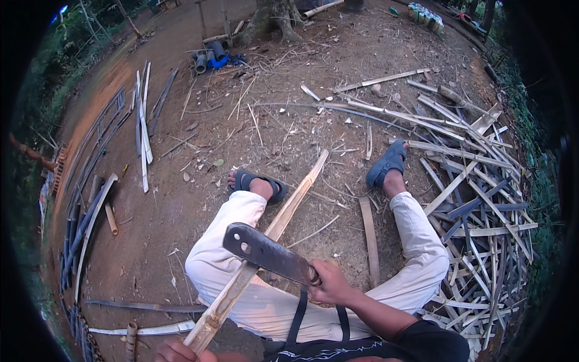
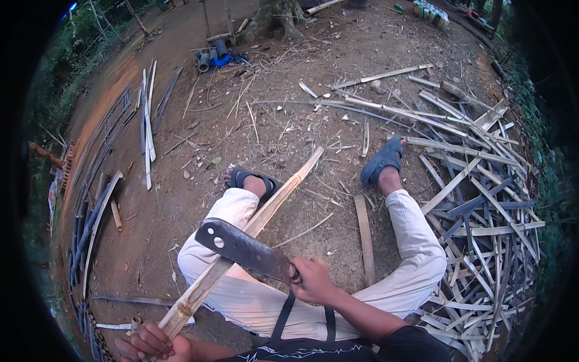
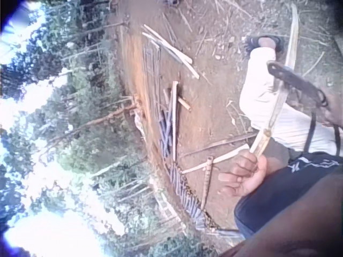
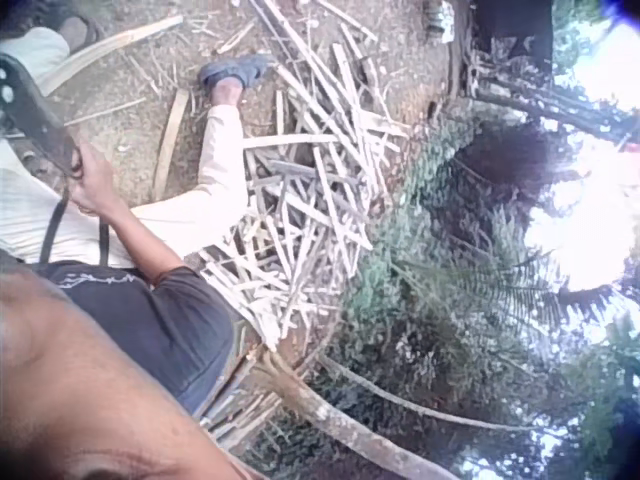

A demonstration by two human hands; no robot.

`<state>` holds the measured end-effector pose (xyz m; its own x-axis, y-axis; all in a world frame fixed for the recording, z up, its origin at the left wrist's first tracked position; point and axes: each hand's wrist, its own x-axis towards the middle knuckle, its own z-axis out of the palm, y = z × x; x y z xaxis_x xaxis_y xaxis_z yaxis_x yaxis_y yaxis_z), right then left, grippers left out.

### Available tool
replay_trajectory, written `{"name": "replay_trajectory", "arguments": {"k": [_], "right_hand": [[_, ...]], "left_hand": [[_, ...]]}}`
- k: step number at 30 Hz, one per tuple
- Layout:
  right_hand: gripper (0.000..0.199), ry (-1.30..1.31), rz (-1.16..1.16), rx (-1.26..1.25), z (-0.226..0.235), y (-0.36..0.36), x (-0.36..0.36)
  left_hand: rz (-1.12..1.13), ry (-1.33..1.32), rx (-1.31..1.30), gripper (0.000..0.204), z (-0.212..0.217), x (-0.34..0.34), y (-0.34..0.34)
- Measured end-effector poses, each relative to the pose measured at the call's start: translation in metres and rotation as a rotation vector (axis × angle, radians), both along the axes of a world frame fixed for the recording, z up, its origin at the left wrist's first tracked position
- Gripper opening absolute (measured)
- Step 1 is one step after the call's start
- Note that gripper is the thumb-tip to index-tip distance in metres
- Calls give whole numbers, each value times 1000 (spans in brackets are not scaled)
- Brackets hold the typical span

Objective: The person shaves a bamboo stick with a machete, removing thin layers of wood while sitting on the ground.

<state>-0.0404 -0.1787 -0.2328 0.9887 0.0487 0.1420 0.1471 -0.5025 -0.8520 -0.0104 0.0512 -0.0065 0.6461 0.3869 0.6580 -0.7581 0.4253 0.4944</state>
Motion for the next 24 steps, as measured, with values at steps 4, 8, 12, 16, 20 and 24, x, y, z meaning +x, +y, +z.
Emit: {"name": "replay_trajectory", "arguments": {"k": [4,8,12,16,20,24], "right_hand": [[30,227,-253,182,0,-2,-46],[23,182,-444,242,-2,-6,-78],[19,132,-535,381,29,-3,-92],[23,122,-467,382,22,-4,-101],[26,53,-415,177,42,0,-100],[27,-47,-358,91,82,14,-100]], "left_hand": [[-228,-151,148,44,3,2,-6],[-443,-259,147,46,16,3,-17],[-558,-236,241,60,22,7,-11],[-623,-81,409,65,36,23,-6],[-998,-208,509,58,44,34,-3],[-1200,-432,636,42,43,27,-16]]}}
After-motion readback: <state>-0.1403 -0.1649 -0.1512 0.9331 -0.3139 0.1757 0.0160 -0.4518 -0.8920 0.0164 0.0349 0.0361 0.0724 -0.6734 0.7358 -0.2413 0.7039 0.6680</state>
